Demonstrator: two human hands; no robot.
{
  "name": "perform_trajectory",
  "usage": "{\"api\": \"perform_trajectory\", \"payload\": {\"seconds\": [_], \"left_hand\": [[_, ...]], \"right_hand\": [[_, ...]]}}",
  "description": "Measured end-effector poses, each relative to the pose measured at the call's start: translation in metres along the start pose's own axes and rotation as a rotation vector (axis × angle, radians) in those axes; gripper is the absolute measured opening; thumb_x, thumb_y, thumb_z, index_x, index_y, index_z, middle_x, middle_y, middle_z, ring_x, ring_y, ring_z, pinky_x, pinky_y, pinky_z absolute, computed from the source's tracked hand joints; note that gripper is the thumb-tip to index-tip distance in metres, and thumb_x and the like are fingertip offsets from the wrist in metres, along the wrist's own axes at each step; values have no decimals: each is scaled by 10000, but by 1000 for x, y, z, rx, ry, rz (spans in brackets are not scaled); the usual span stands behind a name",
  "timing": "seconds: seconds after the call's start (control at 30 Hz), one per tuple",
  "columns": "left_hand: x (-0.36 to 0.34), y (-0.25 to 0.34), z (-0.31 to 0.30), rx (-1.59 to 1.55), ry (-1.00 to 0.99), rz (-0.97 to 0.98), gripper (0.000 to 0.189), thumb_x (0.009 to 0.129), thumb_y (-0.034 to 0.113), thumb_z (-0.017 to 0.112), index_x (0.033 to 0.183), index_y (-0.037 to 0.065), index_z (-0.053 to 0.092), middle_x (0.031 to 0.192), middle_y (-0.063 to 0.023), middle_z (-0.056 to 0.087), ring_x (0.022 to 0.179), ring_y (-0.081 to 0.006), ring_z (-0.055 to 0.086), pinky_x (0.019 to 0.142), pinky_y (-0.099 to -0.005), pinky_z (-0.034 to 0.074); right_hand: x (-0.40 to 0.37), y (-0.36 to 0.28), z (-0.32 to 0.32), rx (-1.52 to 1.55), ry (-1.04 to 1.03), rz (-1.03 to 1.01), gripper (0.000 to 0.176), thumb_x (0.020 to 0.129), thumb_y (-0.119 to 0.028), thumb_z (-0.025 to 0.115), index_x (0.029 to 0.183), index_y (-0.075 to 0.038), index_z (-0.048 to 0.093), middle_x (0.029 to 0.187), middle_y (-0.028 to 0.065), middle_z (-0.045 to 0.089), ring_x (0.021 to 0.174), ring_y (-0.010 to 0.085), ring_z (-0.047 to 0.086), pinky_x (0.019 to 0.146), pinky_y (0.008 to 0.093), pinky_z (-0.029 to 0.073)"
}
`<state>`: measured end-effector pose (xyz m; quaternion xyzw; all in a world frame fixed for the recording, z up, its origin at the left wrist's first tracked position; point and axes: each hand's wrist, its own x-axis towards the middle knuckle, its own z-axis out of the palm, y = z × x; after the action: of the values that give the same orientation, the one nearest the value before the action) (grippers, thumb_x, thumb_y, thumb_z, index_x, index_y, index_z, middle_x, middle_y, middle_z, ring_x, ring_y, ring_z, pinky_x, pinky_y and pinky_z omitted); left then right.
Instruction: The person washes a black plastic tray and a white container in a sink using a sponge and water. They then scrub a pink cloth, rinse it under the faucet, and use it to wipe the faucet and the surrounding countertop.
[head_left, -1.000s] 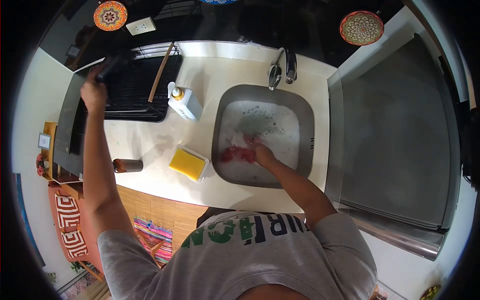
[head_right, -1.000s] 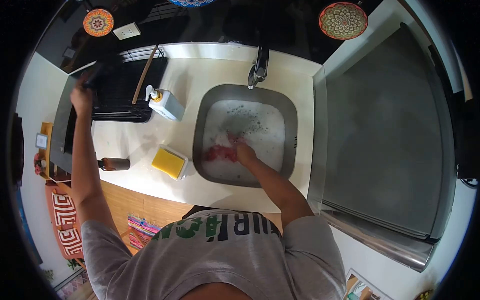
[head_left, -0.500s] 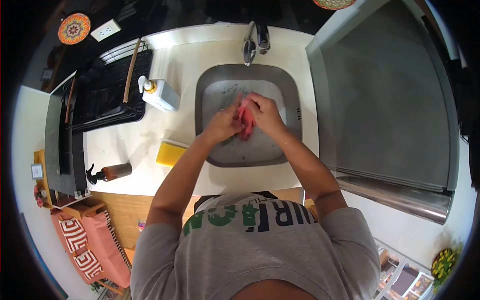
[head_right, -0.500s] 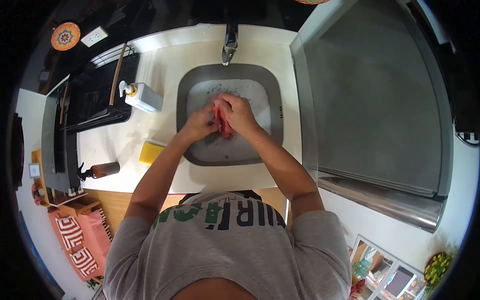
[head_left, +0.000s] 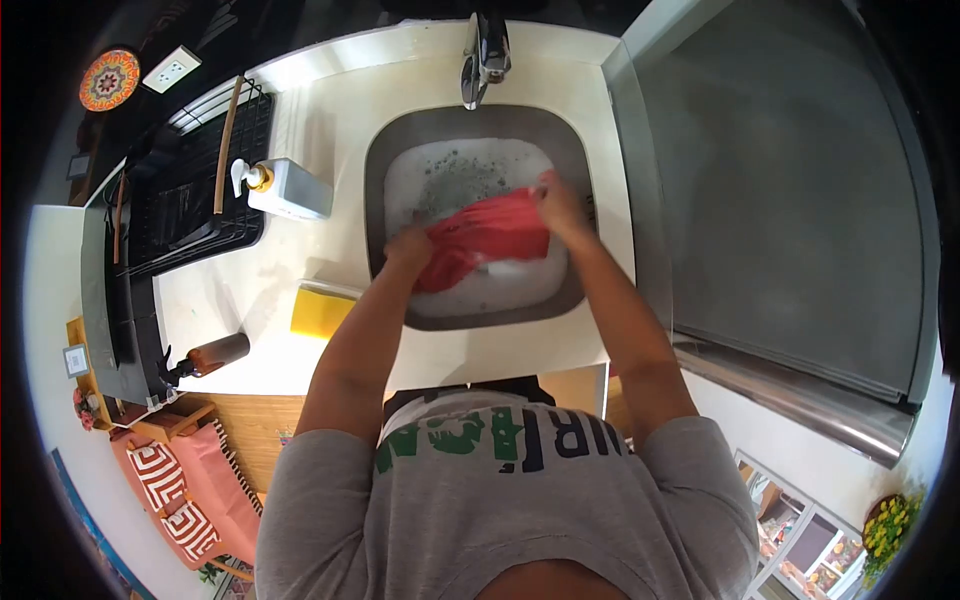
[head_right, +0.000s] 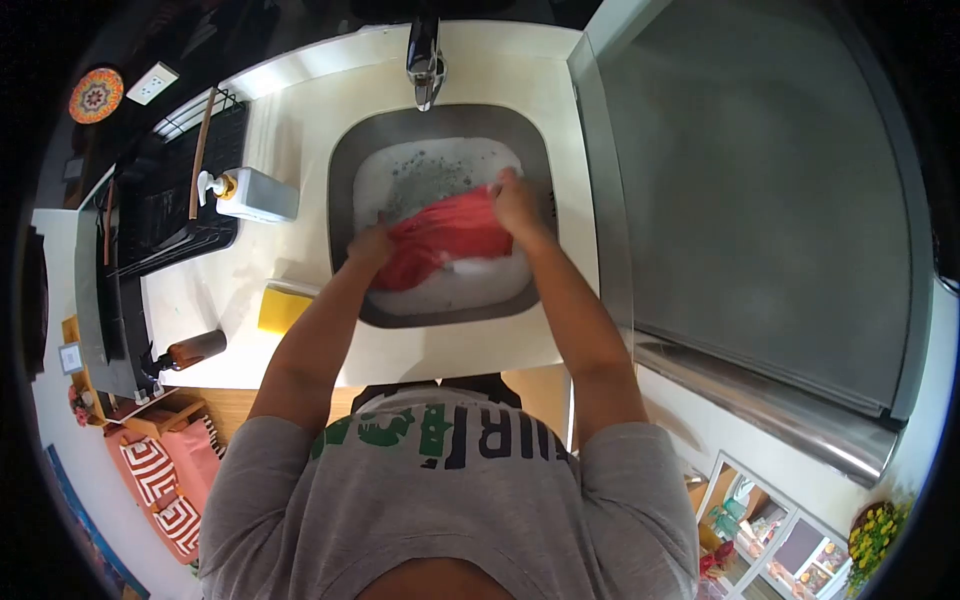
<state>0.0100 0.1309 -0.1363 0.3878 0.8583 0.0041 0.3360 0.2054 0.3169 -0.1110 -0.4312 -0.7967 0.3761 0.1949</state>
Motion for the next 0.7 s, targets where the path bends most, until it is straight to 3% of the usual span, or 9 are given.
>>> {"api": "perform_trajectory", "payload": {"seconds": [0.07,0.13,0.2,0.37,0.4,0.43,0.5,0.6,0.7], "left_hand": [[14,-10,40,27,20,-47,577,789,226,470,1322,54,335,1250,-231,446,1076,-371,510,908,-415,413],[30,-25,93,51,23,-62,726,782,251,512,1383,67,150,1328,-220,351,1127,-394,457,956,-417,371],[13,-20,109,-48,0,-29,707,780,279,531,1367,54,205,1302,-217,386,1126,-393,457,962,-417,362],[51,-28,132,-564,-80,88,634,794,409,549,1273,26,388,1189,-199,501,1087,-346,496,932,-417,389],[63,-28,129,-1290,-214,-91,579,809,430,524,1222,33,439,1144,-186,526,1061,-316,514,904,-419,407],[66,-29,130,-2008,-361,-297,538,825,451,499,1170,39,490,1099,-173,552,1036,-285,531,876,-421,425],[53,-13,119,-2066,-453,-261,485,840,444,477,1132,57,509,1075,-152,559,1012,-262,541,852,-421,437],[36,14,106,-2214,-670,-111,397,855,415,458,1065,85,527,1015,-118,564,963,-231,551,809,-407,451],[26,35,92,-2364,-825,43,337,852,384,462,1022,100,525,964,-98,561,924,-216,551,782,-384,455]], "right_hand": [[-10,11,37,-485,-261,204,433,820,-275,574,1188,-80,453,1167,212,486,1072,363,489,904,400,396],[-30,24,70,-493,-348,260,614,782,-335,602,1303,-141,342,1357,220,253,1163,425,376,967,487,328],[-62,19,102,-755,-394,147,642,767,-357,608,1306,-167,314,1402,229,132,1161,460,362,943,532,338],[-63,-1,104,-429,-696,195,397,741,-293,651,1057,-89,525,1238,188,408,1100,366,458,887,422,399],[-55,-18,90,-189,-774,207,313,719,-266,682,926,-52,586,1121,166,520,1047,323,508,851,374,423],[-57,-31,82,-190,-776,209,313,719,-266,682,926,-52,586,1121,166,520,1047,323,508,851,374,423],[-66,-53,70,108,-493,-219,243,669,-207,731,703,-18,582,805,133,585,833,267,577,741,323,447],[-80,-101,83,515,-67,-398,246,644,-234,727,709,-28,609,744,160,582,705,293,563,648,369,435],[-82,-107,95,65,-57,-160,229,663,-206,713,671,-18,582,726,143,572,692,280,543,640,369,427]]}}
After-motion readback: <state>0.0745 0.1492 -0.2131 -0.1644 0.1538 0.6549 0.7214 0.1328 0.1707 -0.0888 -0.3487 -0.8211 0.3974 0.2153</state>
